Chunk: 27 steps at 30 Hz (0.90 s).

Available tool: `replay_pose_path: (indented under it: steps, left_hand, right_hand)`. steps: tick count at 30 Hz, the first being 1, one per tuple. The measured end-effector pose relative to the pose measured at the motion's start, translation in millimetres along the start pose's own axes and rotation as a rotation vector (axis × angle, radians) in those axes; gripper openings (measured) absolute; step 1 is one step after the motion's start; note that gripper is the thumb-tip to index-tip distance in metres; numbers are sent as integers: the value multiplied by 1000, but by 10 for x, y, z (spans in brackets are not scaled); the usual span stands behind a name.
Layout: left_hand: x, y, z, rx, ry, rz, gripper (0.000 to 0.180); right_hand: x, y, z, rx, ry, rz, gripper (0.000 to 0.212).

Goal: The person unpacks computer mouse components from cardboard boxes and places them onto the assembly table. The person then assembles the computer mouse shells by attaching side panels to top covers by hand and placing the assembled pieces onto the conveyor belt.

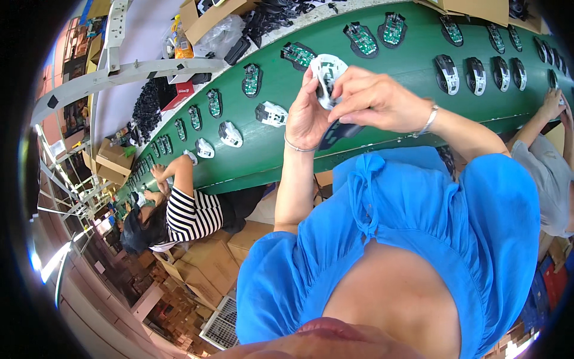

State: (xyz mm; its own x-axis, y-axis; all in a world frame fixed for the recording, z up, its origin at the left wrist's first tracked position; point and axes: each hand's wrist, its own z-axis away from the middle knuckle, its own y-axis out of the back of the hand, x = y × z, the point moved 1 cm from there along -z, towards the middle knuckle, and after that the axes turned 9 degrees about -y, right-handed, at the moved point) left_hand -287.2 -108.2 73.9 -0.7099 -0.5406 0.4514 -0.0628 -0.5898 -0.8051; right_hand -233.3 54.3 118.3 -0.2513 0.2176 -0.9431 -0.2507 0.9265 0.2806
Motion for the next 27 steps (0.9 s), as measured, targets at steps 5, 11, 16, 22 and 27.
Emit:
replay_pose_path:
  steps: [5, 11, 16, 22, 27]
  left_hand:
    - [53, 63, 19, 31, -159, -386, 42]
    - [20, -163, 69, -70, -38, -405, 74]
    - [-49, -15, 198, -257, -111, -230, 67]
    - [67, -94, 189, 15, -367, -317, 62]
    - [10, -175, 111, 17, -642, -564, 58]
  right_hand:
    - [-197, 443, -230, -135, -29, 135, 16]
    - [-102, 352, -589, -255, 21, 262, 16]
    - [-106, 327, -641, -317, 31, 332, 22]
    - [-131, 267, -321, 473, -105, 248, 30]
    - [-82, -192, -5, 401, -330, -21, 21]
